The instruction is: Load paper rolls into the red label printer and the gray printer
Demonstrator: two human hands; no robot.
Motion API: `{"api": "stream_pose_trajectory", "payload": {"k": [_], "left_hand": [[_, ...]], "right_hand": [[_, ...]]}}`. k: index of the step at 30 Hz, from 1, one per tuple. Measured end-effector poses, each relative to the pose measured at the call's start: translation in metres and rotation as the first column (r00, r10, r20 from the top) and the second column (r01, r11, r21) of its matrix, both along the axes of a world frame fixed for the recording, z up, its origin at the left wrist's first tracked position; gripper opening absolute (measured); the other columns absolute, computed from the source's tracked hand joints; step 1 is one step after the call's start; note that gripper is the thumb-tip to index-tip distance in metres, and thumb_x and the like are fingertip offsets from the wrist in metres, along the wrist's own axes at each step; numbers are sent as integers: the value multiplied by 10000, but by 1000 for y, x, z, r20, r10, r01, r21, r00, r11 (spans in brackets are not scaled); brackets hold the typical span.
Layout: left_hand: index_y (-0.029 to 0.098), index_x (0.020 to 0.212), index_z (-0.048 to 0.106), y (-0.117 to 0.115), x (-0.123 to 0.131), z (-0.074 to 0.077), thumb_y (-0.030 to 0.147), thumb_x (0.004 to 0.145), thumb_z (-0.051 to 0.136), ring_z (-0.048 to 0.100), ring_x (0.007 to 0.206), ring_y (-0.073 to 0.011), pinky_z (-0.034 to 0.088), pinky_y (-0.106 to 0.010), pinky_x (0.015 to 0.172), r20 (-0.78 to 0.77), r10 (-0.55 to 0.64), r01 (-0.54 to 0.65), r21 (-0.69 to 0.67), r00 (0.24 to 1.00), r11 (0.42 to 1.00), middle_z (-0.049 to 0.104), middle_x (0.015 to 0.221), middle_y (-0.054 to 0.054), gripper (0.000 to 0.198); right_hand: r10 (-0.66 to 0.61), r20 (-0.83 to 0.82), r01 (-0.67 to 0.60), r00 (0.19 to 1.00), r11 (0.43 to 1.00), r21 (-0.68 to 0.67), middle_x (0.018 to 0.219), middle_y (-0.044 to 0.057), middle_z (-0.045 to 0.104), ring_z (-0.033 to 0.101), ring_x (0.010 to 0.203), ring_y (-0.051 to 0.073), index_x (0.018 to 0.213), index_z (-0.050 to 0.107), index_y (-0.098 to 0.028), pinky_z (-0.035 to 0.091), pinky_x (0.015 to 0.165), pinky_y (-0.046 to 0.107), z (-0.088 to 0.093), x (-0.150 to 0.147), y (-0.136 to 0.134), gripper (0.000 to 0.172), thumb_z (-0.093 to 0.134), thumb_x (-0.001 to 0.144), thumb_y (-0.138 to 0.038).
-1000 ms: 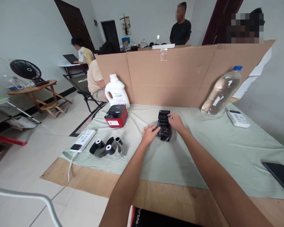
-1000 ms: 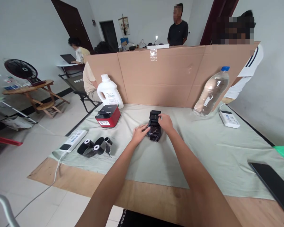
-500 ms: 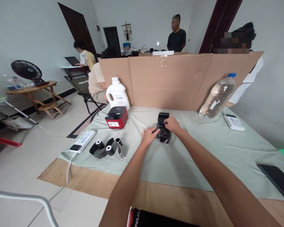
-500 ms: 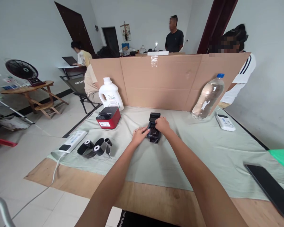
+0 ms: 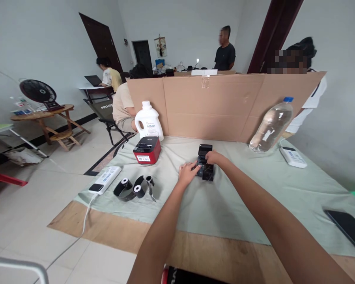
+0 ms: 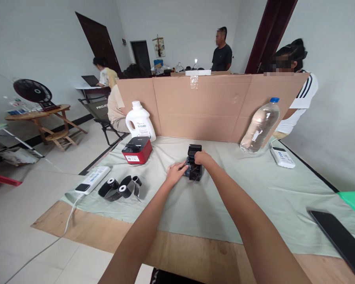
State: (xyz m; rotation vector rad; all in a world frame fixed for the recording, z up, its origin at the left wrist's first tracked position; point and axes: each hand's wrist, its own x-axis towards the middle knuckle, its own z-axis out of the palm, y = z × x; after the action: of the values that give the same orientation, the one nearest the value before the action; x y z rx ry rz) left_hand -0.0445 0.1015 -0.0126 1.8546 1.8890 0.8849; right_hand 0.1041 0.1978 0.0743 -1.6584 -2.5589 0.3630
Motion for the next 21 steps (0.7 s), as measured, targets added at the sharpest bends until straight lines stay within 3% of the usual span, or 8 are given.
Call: {"api": "stream_pose_trajectory", "payload": {"k": [7, 11, 13, 17, 21], "left_hand": [[309, 1399, 634, -2, 0, 3, 501, 1010, 474, 594, 1254, -264, 390, -435, 1131, 13, -6, 6, 1, 1000, 1000, 717, 1294, -33, 462], [318, 1340, 680, -2, 0, 2, 494, 1003, 495, 617, 1206, -266, 388, -438, 1117, 15, 13, -13, 7, 1000, 1000, 748, 1206, -40, 422], [302, 1281, 718, -2, 0, 2, 505, 992, 518, 618, 1195, -270, 387, -436, 1114, 16, 24, -24, 8, 1000, 1000, 753, 1178, -49, 406], [300, 1265, 716, -4, 1, 3, 464, 996, 517, 609, 1197, -257, 399, -425, 1095, 28, 0, 0, 21, 1000, 1000, 744, 1186, -37, 372], [255, 1192, 731, -11, -3, 8, 323, 976, 533, 591, 1200, -269, 407, -440, 1084, 17, 180, -180, 122, 984, 976, 726, 1185, -68, 301]], "right_hand": [[-128, -233, 117, 964, 991, -61, 936, 119, 713, 666, 877, 212, 967, 700, -137, 513, 736, 256, 13, 14, -5, 203, 666, 775, -82], [-147, -393, 112, 908, 988, -110, 906, 70, 701, 665, 778, 154, 1113, 611, -147, 513, 631, 214, 31, 13, -13, 198, 548, 929, -185], [-151, -547, 79, 824, 985, -153, 883, 37, 683, 659, 730, 129, 1149, 580, -168, 519, 598, 201, 40, 8, -22, 214, 550, 953, -247], [-204, -849, -93, 488, 955, -283, 780, -12, 641, 644, 680, 132, 1075, 603, -195, 537, 595, 227, 55, -7, -47, 252, 690, 840, -218], [-290, -897, -185, 334, 913, -364, 820, 0, 671, 675, 743, 153, 1014, 612, -198, 579, 701, 297, 62, -26, -71, 205, 662, 818, -164]]}}
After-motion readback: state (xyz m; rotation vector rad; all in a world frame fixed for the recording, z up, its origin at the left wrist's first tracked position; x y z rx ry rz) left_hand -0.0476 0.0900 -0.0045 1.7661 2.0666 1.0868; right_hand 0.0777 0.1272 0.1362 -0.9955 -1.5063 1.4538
